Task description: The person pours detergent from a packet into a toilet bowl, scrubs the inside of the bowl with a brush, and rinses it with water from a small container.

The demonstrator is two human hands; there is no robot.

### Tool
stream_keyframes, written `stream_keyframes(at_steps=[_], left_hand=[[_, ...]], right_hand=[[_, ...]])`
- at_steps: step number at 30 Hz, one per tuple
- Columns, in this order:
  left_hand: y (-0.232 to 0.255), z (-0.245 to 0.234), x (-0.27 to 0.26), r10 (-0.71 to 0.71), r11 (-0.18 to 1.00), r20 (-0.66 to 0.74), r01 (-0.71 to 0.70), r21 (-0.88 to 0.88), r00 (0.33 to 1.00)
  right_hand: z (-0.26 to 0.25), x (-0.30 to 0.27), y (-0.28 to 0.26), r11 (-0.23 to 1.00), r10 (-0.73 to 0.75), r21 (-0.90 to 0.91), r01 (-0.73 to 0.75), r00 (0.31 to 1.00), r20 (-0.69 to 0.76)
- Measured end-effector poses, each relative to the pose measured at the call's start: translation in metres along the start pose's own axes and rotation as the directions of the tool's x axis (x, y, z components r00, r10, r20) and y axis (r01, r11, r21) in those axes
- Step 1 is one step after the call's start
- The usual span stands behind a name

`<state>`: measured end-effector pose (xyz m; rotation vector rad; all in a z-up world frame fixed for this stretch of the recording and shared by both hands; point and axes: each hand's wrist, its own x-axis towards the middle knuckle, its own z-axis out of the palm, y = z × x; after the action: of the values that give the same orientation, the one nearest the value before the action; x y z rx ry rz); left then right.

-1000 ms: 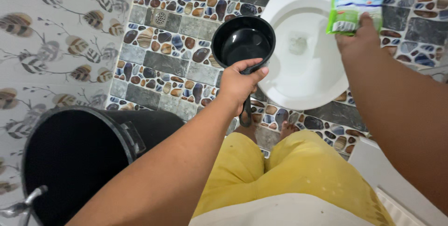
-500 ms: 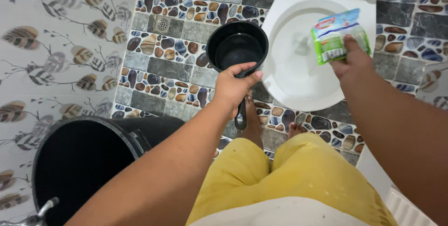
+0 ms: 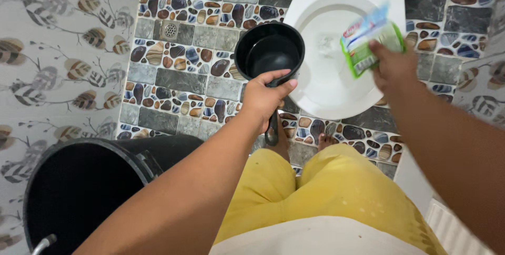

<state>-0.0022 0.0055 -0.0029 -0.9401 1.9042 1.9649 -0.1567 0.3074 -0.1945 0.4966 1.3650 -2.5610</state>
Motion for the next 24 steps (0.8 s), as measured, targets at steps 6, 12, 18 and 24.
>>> stream_keyframes(at_steps=[6,12,18,24], left_hand=[[-0.009,0.007,0.004,0.012,0.992,0.003,-0.011,-0.124,1.0],[-0.02,0.006,0.005,-0.03,0.988,-0.037,0.024,-0.155,0.999],[-0.022,0.011,0.005,-0.033,0.986,-0.036,0.026,-0.166,0.999],[-0.016,0.022,-0.001,-0.05,0.994,-0.024,0.047,-0.098,0.998]], right_hand=[[0.081,-0.001,-0.058,-0.064,-0.368,-0.743,0.667,0.676,0.638],[0.094,0.017,-0.055,-0.401,-0.005,-0.402,0.823,0.437,0.9],[0.058,0.027,-0.059,-0.444,-0.142,-0.506,0.74,0.499,0.855],[0.024,0.002,-0.053,-0.357,-0.225,-0.735,0.576,0.711,0.666]])
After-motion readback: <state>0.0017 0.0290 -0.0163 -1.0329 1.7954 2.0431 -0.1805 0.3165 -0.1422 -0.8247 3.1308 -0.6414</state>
